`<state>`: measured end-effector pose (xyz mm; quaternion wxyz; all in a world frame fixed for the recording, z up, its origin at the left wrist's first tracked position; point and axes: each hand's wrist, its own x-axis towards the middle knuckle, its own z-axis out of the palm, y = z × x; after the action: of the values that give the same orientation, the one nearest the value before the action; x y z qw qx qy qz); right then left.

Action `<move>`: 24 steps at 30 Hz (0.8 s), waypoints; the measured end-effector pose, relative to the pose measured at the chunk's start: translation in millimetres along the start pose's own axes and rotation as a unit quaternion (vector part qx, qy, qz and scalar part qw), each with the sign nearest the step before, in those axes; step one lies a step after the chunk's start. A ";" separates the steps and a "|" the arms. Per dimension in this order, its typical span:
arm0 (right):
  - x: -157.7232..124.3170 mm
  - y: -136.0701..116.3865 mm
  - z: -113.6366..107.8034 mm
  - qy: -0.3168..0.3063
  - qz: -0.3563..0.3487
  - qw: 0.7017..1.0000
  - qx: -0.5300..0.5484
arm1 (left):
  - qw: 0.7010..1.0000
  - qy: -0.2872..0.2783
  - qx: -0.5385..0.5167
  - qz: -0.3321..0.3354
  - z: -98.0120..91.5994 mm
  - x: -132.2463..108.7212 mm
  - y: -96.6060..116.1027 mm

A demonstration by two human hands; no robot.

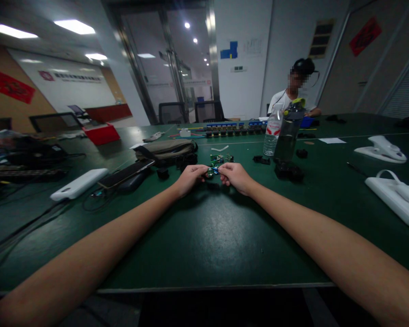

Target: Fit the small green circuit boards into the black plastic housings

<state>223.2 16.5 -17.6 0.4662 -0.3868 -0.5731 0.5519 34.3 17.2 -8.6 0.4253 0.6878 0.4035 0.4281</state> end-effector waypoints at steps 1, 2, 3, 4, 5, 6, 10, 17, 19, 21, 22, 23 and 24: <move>-0.3 -0.2 0.2 -0.002 -0.002 1.000 -0.003 | 1.000 0.000 0.008 0.002 -0.2 0.1 -0.3; -0.5 -0.3 0.3 -0.003 -0.004 1.000 -0.006 | 1.000 -0.001 0.013 0.005 -0.3 0.0 -0.5; -0.8 -0.3 0.5 -0.005 -0.007 1.000 -0.008 | 1.000 -0.003 0.017 0.007 -0.6 0.0 -0.6; -1.0 -0.3 0.7 -0.008 -0.010 1.000 -0.010 | 1.000 -0.005 0.020 0.009 -0.8 -0.1 -0.7; -1.1 -0.1 0.7 -0.011 -0.012 1.000 -0.013 | 1.000 -0.007 0.023 0.012 -1.2 -0.1 -0.9; -1.1 0.0 0.7 -0.015 -0.013 1.000 -0.016 | 1.000 -0.008 0.026 0.015 -1.6 -0.1 -1.3; -0.8 0.6 -0.2 -0.049 -0.017 0.998 -0.044 | 0.999 -0.003 0.041 0.024 -3.3 0.6 -3.9; -1.1 0.2 -1.6 -0.067 -0.025 0.996 -0.059 | 0.998 0.000 0.057 0.027 -4.1 1.4 -4.2; -1.4 -0.2 -1.4 -0.069 -0.024 0.996 -0.061 | 0.998 0.000 0.055 0.022 -4.0 1.0 -3.0; -1.8 -0.7 -1.2 -0.070 -0.025 0.995 -0.060 | 0.999 -0.003 0.049 0.020 -4.0 0.3 -1.8; -2.1 -1.0 -1.1 -0.071 -0.027 0.995 -0.059 | 0.999 -0.005 0.047 0.019 -4.0 -0.2 -1.2; -2.3 -1.3 -1.1 -0.072 -0.028 0.995 -0.058 | 0.999 -0.008 0.045 0.018 -4.0 -0.7 -0.6; -2.6 -1.5 -1.1 -0.073 -0.030 0.995 -0.057 | 0.999 -0.011 0.041 0.018 -3.8 -1.2 0.0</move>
<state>225.0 14.1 -16.5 0.4165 -0.3541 -0.6477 0.5307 30.4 17.0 -7.9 0.3934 0.7163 0.4037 0.4114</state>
